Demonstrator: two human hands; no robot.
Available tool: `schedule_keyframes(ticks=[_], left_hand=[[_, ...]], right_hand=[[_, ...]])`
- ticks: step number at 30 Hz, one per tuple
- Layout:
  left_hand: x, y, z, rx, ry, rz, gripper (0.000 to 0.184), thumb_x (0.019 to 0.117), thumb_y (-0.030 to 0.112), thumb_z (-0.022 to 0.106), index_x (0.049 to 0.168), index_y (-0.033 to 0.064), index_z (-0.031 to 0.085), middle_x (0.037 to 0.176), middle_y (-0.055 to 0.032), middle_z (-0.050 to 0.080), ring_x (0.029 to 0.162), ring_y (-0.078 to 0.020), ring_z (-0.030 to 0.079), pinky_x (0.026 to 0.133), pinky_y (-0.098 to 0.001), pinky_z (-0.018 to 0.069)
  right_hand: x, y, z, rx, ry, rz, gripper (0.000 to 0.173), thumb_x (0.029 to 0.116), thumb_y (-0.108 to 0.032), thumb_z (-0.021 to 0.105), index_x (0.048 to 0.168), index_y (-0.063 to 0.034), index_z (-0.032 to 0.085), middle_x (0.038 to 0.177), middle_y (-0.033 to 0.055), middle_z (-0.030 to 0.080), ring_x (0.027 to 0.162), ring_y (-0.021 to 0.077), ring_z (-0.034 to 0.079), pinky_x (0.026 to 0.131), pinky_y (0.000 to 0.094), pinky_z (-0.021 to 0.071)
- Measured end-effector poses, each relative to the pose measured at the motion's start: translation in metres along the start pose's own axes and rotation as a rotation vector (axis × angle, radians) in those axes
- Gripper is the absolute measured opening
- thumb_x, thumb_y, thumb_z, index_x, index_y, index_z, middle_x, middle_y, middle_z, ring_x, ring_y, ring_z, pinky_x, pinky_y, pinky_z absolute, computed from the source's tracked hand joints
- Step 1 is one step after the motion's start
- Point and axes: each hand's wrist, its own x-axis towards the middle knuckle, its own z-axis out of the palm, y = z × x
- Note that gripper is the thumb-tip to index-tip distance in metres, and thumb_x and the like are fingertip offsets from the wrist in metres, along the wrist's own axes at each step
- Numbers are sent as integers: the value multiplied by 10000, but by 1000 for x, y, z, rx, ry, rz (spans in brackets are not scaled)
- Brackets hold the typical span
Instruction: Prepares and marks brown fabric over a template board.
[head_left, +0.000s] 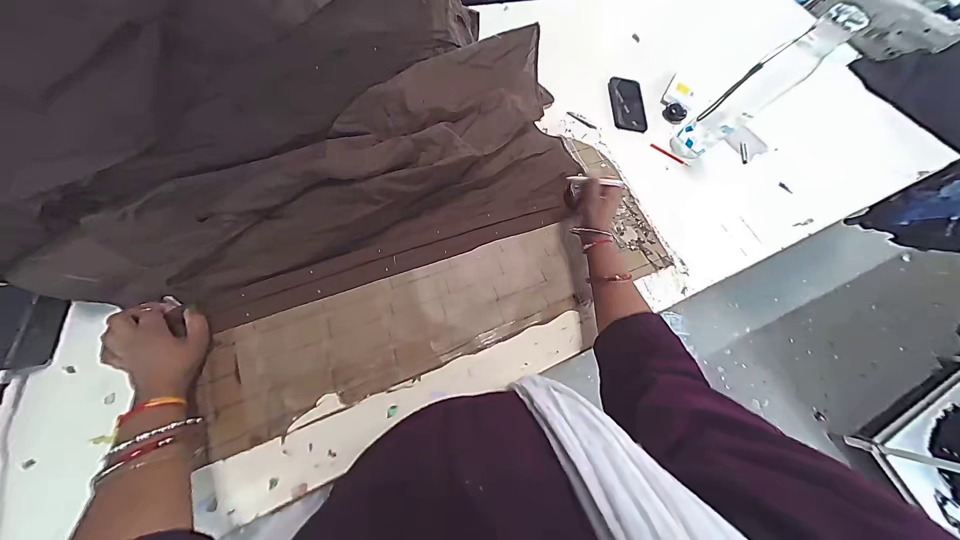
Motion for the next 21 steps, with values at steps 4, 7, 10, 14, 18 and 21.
schedule_keyframes(ticks=[4,7,10,14,18,21], left_hand=[[-2,0,-1,-23,-5,2,658,993,409,452,1377,-119,528,1521,-432,338,1418,-625,318,1127,-746,208],[-3,1,-1,-37,-4,20,631,1000,379,458,1358,-135,535,1499,-445,358,1399,-642,332,1115,-761,213],[-4,-3,5,-34,39,52,593,999,356,461,1294,-144,581,1437,-446,435,1351,-654,393,1088,-781,259],[-5,14,-10,-110,22,-17,459,1056,235,437,1292,-130,586,1421,-404,483,1345,-595,442,1108,-733,289],[-10,11,-7,-242,333,-198,650,1025,378,440,1407,-146,477,1465,-408,444,1380,-565,436,1149,-645,332],[-3,6,-4,-188,262,-349,697,936,386,683,1362,-144,530,1551,-409,337,1488,-552,287,1222,-672,154]], right_hand=[[21,30,-21,-42,104,-195,346,942,42,385,1139,125,657,1236,276,629,1177,306,587,1021,396,448],[22,41,-17,-605,-262,-377,390,1008,-227,539,1312,-24,674,1390,385,519,1301,591,478,1054,704,371],[43,39,-21,-890,-447,-408,449,1057,-419,493,1357,-126,655,1433,301,543,1368,528,457,1099,708,327],[72,41,-41,-850,-267,-269,397,1048,-276,528,1268,17,681,1353,368,571,1309,563,503,1096,718,336],[70,38,-32,-733,-155,82,725,1067,-506,460,1401,135,521,1492,451,376,1406,609,366,1133,724,283],[36,27,6,-723,-244,158,946,971,-617,581,1447,181,406,1513,454,332,1429,583,350,1163,677,287]])
